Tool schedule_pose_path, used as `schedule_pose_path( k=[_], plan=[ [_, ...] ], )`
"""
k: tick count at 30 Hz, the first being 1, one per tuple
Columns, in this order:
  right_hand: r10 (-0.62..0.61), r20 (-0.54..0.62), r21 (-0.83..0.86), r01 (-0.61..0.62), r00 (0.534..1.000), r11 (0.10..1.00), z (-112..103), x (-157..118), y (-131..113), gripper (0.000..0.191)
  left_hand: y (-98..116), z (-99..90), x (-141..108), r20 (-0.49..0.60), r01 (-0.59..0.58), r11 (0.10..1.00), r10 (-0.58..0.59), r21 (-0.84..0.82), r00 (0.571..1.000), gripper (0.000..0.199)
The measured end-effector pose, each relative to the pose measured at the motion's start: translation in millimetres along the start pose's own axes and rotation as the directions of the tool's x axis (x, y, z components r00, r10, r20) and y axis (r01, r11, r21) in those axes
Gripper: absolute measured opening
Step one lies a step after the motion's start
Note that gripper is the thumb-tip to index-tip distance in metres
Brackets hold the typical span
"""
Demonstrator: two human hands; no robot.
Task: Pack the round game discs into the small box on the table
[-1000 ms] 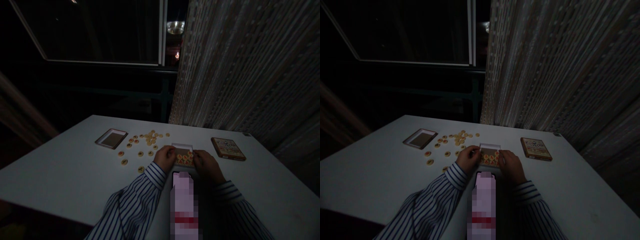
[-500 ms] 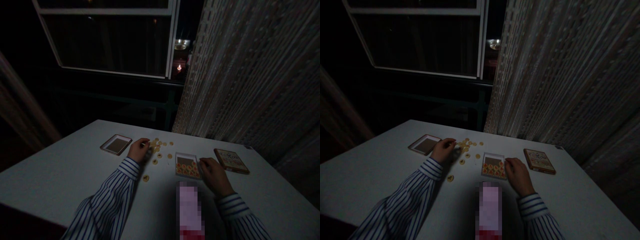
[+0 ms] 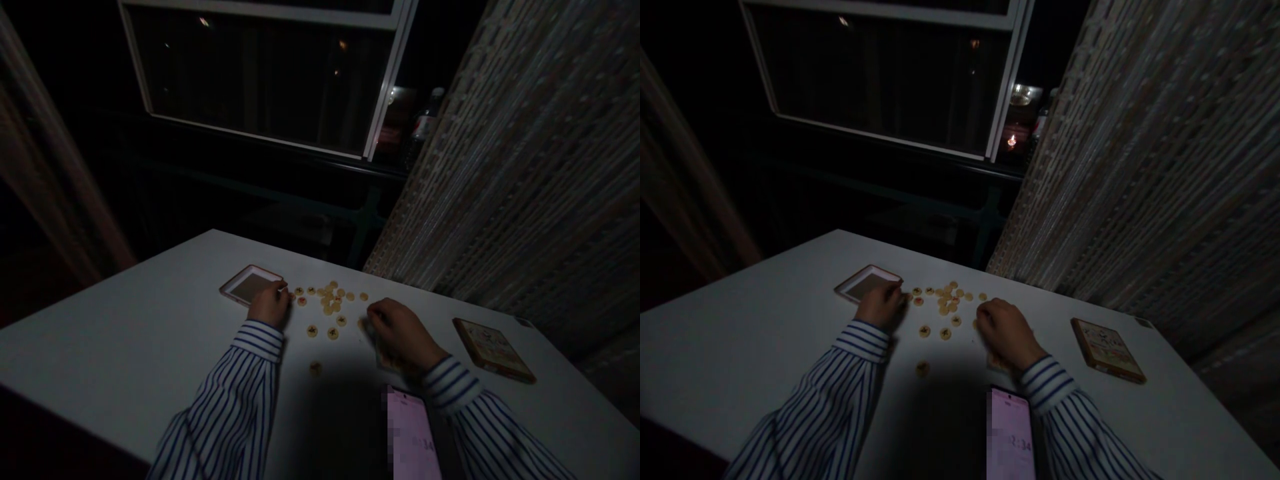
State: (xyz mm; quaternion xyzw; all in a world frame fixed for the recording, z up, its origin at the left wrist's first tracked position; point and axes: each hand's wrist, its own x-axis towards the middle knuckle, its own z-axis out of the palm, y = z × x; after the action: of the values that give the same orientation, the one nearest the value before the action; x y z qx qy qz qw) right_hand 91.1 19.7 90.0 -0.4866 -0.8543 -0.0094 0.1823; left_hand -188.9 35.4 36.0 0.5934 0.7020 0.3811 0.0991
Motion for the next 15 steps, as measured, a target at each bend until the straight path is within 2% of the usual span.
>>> schedule_pose_path(
  k=[5, 15],
  plan=[
    [-0.076, 0.093, -0.016, 0.078, 0.993, 0.997, 22, 36, -27, 0.025, -6, 3.1, -1, -0.006, 0.018, 1.0, -0.018, -0.025, 1.0, 0.034],
    [-0.091, 0.233, -0.087, 0.114, 0.968, 0.99, 64, 81, -61, 0.024, -3, 8.2, -4, 0.047, 0.067, 0.997, -0.068, 0.026, 0.997, 0.033]
  ],
)
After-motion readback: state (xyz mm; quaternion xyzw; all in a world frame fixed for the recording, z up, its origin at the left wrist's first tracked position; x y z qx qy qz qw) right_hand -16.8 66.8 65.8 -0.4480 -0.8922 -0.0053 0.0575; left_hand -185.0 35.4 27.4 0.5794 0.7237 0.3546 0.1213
